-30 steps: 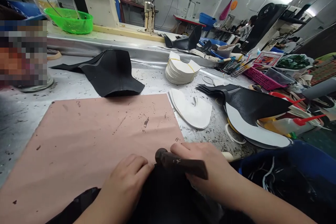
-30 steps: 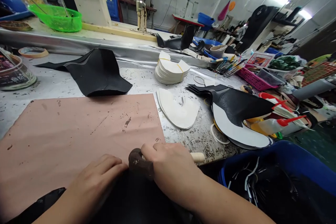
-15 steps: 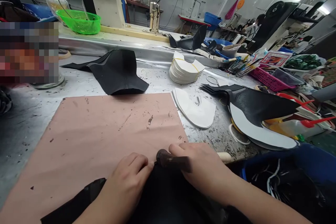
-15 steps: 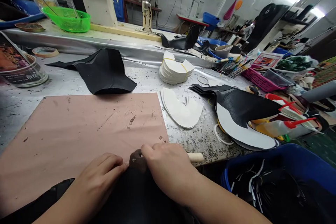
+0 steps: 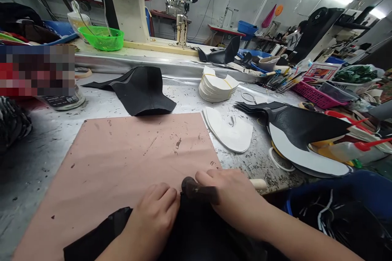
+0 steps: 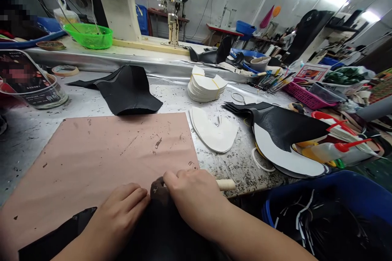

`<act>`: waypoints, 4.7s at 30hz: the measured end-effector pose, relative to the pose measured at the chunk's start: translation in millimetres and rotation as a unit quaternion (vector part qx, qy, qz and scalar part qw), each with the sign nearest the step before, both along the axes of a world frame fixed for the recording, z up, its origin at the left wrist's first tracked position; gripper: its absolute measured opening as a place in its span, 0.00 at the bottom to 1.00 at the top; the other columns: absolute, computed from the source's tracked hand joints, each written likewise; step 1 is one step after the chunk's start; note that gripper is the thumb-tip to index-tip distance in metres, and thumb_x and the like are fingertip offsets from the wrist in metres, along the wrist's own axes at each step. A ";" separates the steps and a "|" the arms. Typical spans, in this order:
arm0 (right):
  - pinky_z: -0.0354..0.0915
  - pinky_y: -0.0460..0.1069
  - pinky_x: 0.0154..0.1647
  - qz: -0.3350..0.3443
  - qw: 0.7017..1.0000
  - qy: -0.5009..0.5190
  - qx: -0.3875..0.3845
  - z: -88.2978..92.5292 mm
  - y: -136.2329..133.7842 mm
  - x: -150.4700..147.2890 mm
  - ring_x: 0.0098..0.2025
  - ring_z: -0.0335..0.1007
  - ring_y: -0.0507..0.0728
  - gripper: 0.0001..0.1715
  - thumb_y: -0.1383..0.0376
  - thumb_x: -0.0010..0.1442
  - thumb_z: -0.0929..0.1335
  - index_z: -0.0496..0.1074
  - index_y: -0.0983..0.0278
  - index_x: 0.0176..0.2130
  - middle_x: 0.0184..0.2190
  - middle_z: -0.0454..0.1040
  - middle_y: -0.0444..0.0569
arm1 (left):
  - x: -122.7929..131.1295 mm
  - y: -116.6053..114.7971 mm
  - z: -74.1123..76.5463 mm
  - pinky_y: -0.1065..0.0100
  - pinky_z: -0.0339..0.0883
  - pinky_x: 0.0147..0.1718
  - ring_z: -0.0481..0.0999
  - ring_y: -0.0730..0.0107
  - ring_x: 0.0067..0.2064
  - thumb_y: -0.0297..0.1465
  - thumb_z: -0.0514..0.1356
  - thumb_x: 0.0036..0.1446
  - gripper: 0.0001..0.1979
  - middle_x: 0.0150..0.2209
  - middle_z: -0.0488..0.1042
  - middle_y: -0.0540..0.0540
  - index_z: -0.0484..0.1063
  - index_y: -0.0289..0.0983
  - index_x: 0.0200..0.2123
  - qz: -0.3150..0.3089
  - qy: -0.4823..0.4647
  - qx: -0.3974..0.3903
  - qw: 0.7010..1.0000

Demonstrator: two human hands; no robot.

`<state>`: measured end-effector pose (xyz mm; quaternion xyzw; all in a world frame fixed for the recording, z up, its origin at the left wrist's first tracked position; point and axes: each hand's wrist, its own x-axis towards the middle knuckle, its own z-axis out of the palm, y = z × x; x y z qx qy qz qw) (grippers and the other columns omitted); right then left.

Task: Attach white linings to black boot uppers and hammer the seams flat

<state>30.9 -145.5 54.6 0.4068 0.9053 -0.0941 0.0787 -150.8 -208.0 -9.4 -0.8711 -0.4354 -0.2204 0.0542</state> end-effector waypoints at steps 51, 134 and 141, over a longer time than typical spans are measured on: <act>0.41 0.47 0.20 0.056 0.997 -0.015 -0.052 -2.3 -27.7 -70.9 0.21 0.62 0.51 0.10 0.77 0.54 0.64 0.69 0.63 0.30 0.20 0.72 0.41 | -108.5 -33.7 9.4 0.72 0.62 0.34 0.68 0.72 0.36 0.22 0.47 0.61 0.12 0.33 0.68 0.48 0.69 0.38 0.34 -0.040 -0.154 -0.301 0.940; 0.43 0.48 0.20 0.157 0.987 -0.030 -0.036 13.3 -35.0 -128.6 0.22 0.65 0.53 0.09 0.75 0.56 0.63 0.68 0.63 0.32 0.24 0.73 0.44 | -134.5 -78.5 -1.9 0.67 0.63 0.33 0.69 0.69 0.32 0.21 0.46 0.61 0.13 0.32 0.72 0.47 0.69 0.37 0.35 0.023 -0.090 -0.075 0.993; 0.44 0.48 0.19 0.187 0.978 -0.074 -0.056 24.2 -39.5 -143.4 0.24 0.68 0.55 0.10 0.76 0.57 0.63 0.68 0.63 0.34 0.25 0.74 0.46 | -119.1 -94.7 11.2 0.64 0.66 0.34 0.73 0.64 0.34 0.18 0.43 0.60 0.18 0.33 0.76 0.43 0.72 0.32 0.35 0.025 0.027 0.052 0.998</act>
